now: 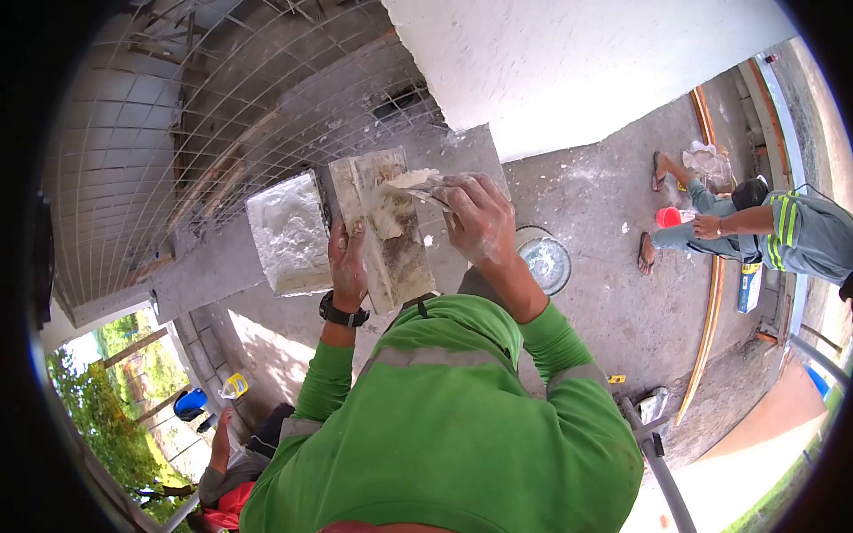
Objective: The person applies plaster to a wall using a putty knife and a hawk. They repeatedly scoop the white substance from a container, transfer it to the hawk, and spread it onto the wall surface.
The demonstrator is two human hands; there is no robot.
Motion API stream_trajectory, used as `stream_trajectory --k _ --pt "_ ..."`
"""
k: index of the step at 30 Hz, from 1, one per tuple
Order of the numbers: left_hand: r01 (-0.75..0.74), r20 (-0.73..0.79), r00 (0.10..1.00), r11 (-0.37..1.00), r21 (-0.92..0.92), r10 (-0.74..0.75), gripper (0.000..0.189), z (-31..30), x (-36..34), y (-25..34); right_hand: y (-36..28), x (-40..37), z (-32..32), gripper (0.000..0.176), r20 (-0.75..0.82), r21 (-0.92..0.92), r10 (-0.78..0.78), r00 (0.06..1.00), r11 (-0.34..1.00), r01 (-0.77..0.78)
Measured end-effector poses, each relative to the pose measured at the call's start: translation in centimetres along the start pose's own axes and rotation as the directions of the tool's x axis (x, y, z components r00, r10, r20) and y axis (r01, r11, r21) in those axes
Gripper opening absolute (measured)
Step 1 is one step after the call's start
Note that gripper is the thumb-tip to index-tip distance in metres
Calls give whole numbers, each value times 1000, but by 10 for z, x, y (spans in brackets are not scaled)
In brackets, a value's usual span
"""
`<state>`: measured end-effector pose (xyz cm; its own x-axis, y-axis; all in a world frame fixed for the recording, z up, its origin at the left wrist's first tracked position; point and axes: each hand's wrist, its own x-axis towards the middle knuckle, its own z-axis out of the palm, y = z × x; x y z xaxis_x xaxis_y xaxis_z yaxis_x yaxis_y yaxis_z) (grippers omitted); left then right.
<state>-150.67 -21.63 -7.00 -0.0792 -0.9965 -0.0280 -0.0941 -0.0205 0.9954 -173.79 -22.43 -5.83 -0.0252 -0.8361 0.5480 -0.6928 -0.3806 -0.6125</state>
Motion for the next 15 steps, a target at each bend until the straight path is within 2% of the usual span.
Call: stream_trajectory --k 2,4,6,7,9,12,15 --pt "4 -2 1000 1000 -12 -4 38 1 -2 -1 17 -7 5 22 -31 9 16 999 1000 -16" --pt "75 -61 995 996 -37 -77 39 2 -3 -1 43 -14 18 22 -61 19 35 998 999 -34" --pt "84 -75 994 996 -16 -85 39 -1 -7 -9 76 -22 41 20 -127 68 206 970 978 -199" --pt "86 -93 992 996 3 -85 39 -4 -8 -14 95 -27 53 20 -127 68 209 970 977 -201" --pt "87 -114 990 995 39 -82 39 -9 -8 -25 132 -36 77 18 -123 -9 434 893 899 -438" --pt "64 -63 996 998 13 -63 40 -10 -8 -25 165 -32 96 17 -89 21 456 885 890 -456" --pt "129 -125 985 989 75 -119 40 -8 -13 -18 187 -29 114 16 -103 -17 437 894 897 -441"
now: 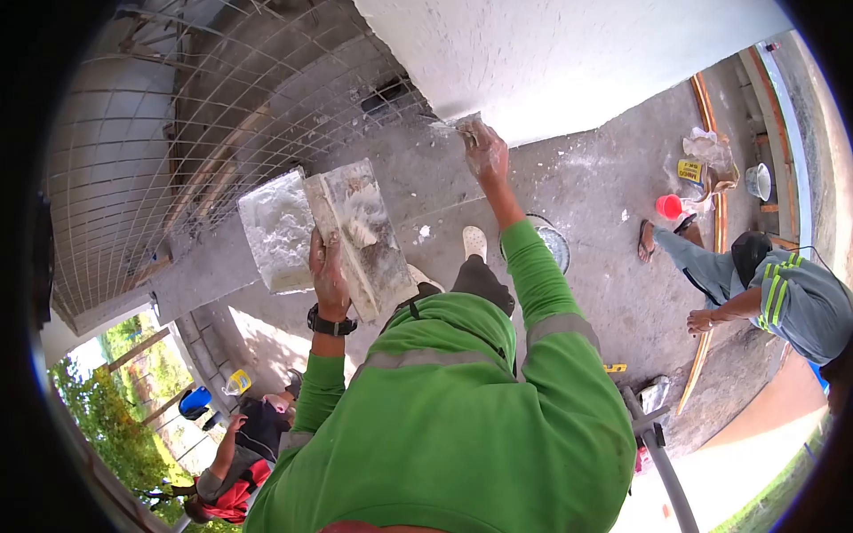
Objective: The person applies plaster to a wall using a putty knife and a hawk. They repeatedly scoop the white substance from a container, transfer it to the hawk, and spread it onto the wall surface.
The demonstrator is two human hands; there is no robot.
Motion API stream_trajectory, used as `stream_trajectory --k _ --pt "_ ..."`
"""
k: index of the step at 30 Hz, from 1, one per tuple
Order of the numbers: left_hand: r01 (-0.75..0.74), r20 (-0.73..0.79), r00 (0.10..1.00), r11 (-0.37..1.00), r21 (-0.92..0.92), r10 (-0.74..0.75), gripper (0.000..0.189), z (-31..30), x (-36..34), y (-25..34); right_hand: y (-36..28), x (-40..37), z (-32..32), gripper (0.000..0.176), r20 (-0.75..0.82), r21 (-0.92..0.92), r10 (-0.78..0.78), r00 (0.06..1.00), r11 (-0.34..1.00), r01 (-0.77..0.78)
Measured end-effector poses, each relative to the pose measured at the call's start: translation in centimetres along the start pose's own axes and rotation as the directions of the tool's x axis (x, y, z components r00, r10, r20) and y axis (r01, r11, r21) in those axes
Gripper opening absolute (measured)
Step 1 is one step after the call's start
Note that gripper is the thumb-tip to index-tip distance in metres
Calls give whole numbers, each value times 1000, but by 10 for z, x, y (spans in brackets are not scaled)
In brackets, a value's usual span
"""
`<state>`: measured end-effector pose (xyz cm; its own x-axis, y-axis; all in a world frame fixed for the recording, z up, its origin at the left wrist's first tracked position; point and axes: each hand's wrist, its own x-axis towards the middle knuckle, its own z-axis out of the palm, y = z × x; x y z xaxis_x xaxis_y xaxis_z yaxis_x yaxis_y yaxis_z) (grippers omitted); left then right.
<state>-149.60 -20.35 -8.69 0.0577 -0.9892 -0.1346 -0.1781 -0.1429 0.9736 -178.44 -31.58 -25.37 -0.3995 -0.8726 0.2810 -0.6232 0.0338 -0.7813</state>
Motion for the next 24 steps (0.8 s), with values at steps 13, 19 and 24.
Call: stream_trajectory --k 13,19,24 --pt "38 -24 999 999 -36 -39 47 -5 -2 -8 43 27 1 12 -91 -103 47 995 993 -56" --pt "12 -51 999 999 -29 -14 46 -10 -7 -26 46 4 -12 14 53 29 58 997 998 -60" --pt "77 24 997 985 -157 -74 43 -2 1 -3 27 12 15 12 106 -89 -86 991 991 96"
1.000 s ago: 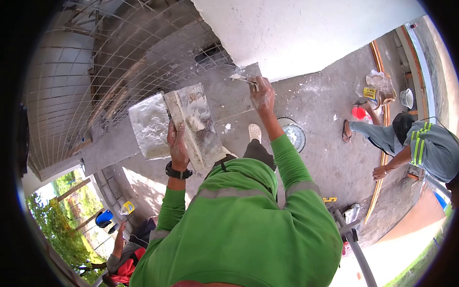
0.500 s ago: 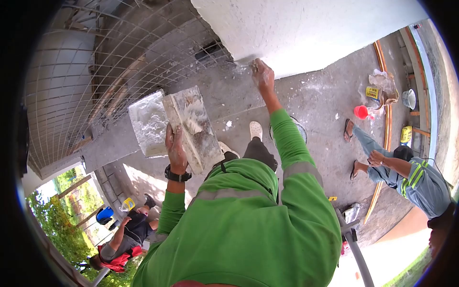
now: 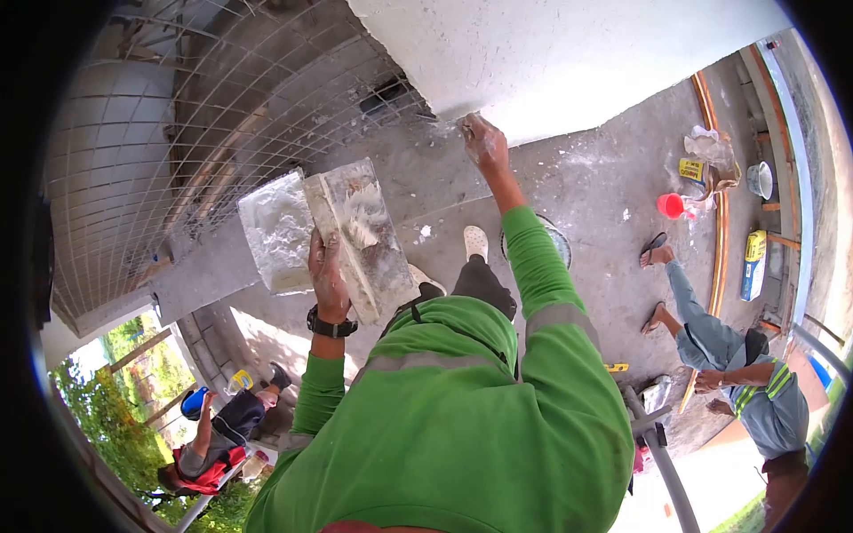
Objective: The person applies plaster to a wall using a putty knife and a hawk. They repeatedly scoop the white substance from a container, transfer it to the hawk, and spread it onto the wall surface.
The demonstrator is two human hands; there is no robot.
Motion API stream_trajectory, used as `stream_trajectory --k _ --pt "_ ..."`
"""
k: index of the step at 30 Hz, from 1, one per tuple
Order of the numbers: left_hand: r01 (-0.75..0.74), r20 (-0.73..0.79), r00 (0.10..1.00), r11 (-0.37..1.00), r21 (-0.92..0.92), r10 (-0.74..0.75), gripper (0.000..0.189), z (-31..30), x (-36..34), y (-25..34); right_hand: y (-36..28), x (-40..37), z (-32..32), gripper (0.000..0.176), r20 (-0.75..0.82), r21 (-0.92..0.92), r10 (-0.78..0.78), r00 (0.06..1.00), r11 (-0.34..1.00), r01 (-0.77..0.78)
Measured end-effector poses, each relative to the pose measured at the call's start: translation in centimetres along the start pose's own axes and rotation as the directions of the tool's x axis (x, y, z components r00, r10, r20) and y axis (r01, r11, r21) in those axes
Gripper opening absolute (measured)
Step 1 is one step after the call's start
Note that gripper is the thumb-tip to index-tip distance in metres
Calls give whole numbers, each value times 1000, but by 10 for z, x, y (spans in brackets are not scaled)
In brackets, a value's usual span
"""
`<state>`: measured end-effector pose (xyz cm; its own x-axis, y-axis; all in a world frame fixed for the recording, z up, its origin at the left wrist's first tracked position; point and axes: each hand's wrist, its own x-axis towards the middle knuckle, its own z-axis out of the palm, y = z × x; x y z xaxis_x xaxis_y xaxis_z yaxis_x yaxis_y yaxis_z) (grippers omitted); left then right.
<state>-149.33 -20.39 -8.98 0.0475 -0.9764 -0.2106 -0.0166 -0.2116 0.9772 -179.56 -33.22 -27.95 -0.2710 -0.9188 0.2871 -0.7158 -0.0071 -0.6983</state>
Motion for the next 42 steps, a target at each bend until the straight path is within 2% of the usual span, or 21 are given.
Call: stream_trajectory --k 3,4,5,8,10,11,12,14,15,16,18,21,23,26,29,32,37,38,40,41,42 --pt "-10 -3 1000 1000 0 10 40 -1 -1 2 4 16 -8 12 -117 115 64 991 992 -50" --pt "-12 0 1000 998 58 12 40 -1 -3 7 2 15 -21 12 -128 138 108 986 986 -90" --pt "-24 2 1000 994 111 24 39 1 -3 12 1 11 -31 13 -131 144 155 979 980 -136" --pt "-26 -25 999 999 20 27 38 1 -3 9 -19 9 -71 14 -83 223 219 972 955 -196" --pt "-110 13 994 986 128 109 36 -9 0 -10 -32 8 -84 13 -106 374 202 974 915 -150" --pt "-164 3 986 980 111 165 36 -10 1 -14 -56 13 -108 16 -84 257 156 984 958 -130" --pt "-152 0 988 983 105 153 35 -10 -1 -18 -77 19 -123 18 -118 236 100 988 969 -70" --pt "-175 -8 984 981 88 176 34 -5 1 -11 -117 35 -150 17 -135 451 125 983 891 -51" --pt "-208 6 978 978 16 208 34 3 0 3 -137 47 -164 17 -159 455 95 983 890 -13" --pt "-236 23 971 970 -54 238 33 9 -3 16 -156 56 -180 18 -191 544 27 981 835 83" --pt "-308 20 951 950 -49 309 33 14 -8 29 -204 71 -213 21 -260 692 -71 963 682 237" --pt "-354 30 934 934 -54 356 33 16 -14 38 -259 99 -260 21 -348 673 -180 920 635 379" --pt "-289 4 956 943 -162 294 34 19 -19 47 -290 121 -289 21 -369 695 -204 907 587 415" --pt "-298 -3 951 917 -266 308 34 15 -23 45 -318 154 -328 21 -446 565 -284 849 646 513" --pt "-314 -36 948 908 -277 317 33 14 -29 49 -343 179 -359 20 -529 526 -334 780 593 610" --pt "-344 -44 938 902 -262 344 32 3 -32 52 -364 196 -377 18 -508 520 -374 776 585 622" --pt "-350 -156 935 905 -243 319 31 4 -45 60 -392 199 -418 23 -535 335 -561 632 546 768" --pt "-350 -170 934 902 -253 315 31 -2 -44 58 -408 195 -419 23 -524 338 -573 630 539 772" --pt "-395 -144 918 887 -241 369 30 -10 -42 58 -437 184 -427 21 -440 127 -640 630 651 749" --pt "-397 -150 917 884 -247 370 30 -13 -44 60 -451 184 -430 24 -394 -23 -711 583 642 767" --pt "-392 -155 919 879 -273 362 30 -14 -47 64 -464 182 -434 24 -391 -28 -715 579 638 769"
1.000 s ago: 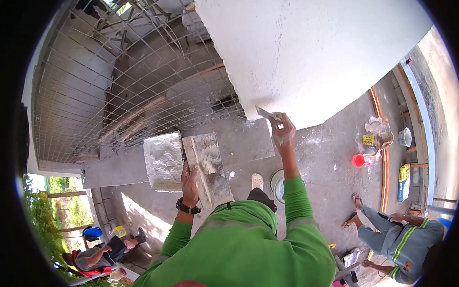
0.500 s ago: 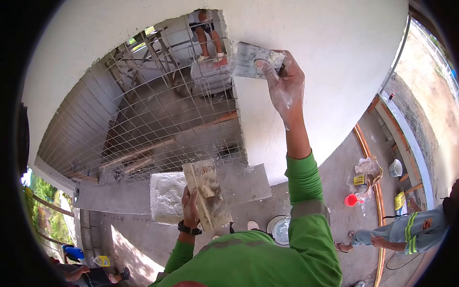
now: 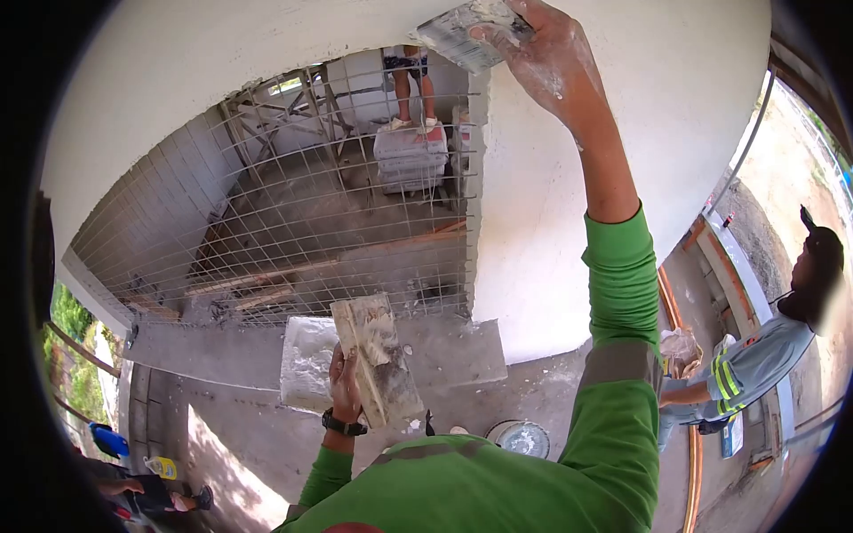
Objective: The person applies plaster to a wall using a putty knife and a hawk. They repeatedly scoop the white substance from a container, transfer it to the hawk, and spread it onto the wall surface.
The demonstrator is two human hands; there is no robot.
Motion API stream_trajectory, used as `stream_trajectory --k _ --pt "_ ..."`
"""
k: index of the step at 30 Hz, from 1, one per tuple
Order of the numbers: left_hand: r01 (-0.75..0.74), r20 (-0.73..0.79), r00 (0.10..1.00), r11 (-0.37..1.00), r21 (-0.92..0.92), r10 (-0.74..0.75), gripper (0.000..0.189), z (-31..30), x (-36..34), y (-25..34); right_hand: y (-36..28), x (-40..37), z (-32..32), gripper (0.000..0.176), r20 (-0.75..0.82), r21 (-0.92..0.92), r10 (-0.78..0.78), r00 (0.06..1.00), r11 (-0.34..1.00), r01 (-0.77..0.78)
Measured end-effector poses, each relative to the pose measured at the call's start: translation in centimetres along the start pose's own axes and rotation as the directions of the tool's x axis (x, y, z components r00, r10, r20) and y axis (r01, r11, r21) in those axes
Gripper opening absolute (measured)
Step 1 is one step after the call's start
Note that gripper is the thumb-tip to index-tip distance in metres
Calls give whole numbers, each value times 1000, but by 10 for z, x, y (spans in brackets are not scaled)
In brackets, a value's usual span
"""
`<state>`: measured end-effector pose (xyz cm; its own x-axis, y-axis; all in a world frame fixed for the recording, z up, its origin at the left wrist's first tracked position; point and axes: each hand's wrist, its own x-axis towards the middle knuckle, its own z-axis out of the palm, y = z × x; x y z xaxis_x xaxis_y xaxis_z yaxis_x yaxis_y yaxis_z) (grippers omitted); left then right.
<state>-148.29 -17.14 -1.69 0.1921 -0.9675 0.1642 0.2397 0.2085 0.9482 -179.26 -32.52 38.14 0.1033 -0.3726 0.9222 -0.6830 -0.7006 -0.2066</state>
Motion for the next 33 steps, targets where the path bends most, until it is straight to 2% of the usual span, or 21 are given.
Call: stream_trajectory --k 2,3,4,5,6,7,8,9,10,12,13,15,16,18,20,22,24,26,28,33 --pt "1 -9 1000 1000 -31 -2 30 19 -9 -2 1 11 -19 28 71 -13 -175 982 984 176" --pt "-4 -4 1000 999 -41 4 29 16 -9 -1 3 22 -13 37 56 -198 -269 962 941 274" --pt "-12 -1 1000 999 -50 12 29 14 -9 -1 3 31 -12 37 64 -194 -278 958 939 285" --pt "-14 -9 1000 998 -60 13 29 11 -9 -5 -18 44 -13 43 268 -117 -215 939 960 253" --pt "-3 -13 1000 997 -78 2 29 8 -8 -10 -34 52 -9 49 462 -52 -157 873 978 204" --pt "8 -14 1000 996 -94 -10 28 4 -8 -13 -41 55 2 49 466 -50 -163 869 976 210" --pt "8 -16 1000 995 -98 -10 28 11 -10 -14 -36 56 10 50 425 -143 -217 879 943 302" --pt "-29 -13 1000 997 -71 28 28 13 -9 -8 -35 60 23 51 387 -241 -272 881 893 381" --pt "-66 -6 998 997 -43 66 29 14 -9 -3 -32 65 35 51 390 -243 -271 880 891 382" --pt "-57 -24 998 996 -63 56 29 12 -11 -1 -21 80 55 49 367 -260 -526 767 734 627" --pt "-47 -45 998 996 -78 44 29 10 -13 0 -12 95 66 49 371 -260 -525 766 733 628" --pt "-50 -59 997 990 -131 42 30 12 -13 1 -2 119 75 42 312 -360 -760 571 461 811" --pt "-50 -76 996 982 -183 36 30 12 -13 2 -4 127 73 42 317 -355 -761 566 458 815" --pt "-60 -59 997 979 -194 50 30 7 -11 5 -36 137 49 38 292 -369 -611 735 637 677" --pt "-75 -54 996 973 -217 65 30 8 -3 12 -54 127 21 37 128 -461 -556 821 699 546" --pt "-99 -46 995 986 -134 94 31 9 1 20 -74 93 -6 40 141 -267 -437 888 847 459" --pt "-66 -49 997 967 -244 56 33 3 13 18 -89 37 5 46 109 -93 -233 966 966 243" --pt "-125 -88 990 977 -172 111 34 8 26 31 -96 -22 18 24 246 -82 -389 888 904 419" --pt "-127 -101 989 975 -185 110 34 13 37 50 -103 -79 38 27 323 45 -498 804 857 513" --pt "-204 -103 977 952 -229 185 34 37 45 82 -104 -157 58 26 265 98 -570 777 818 567"
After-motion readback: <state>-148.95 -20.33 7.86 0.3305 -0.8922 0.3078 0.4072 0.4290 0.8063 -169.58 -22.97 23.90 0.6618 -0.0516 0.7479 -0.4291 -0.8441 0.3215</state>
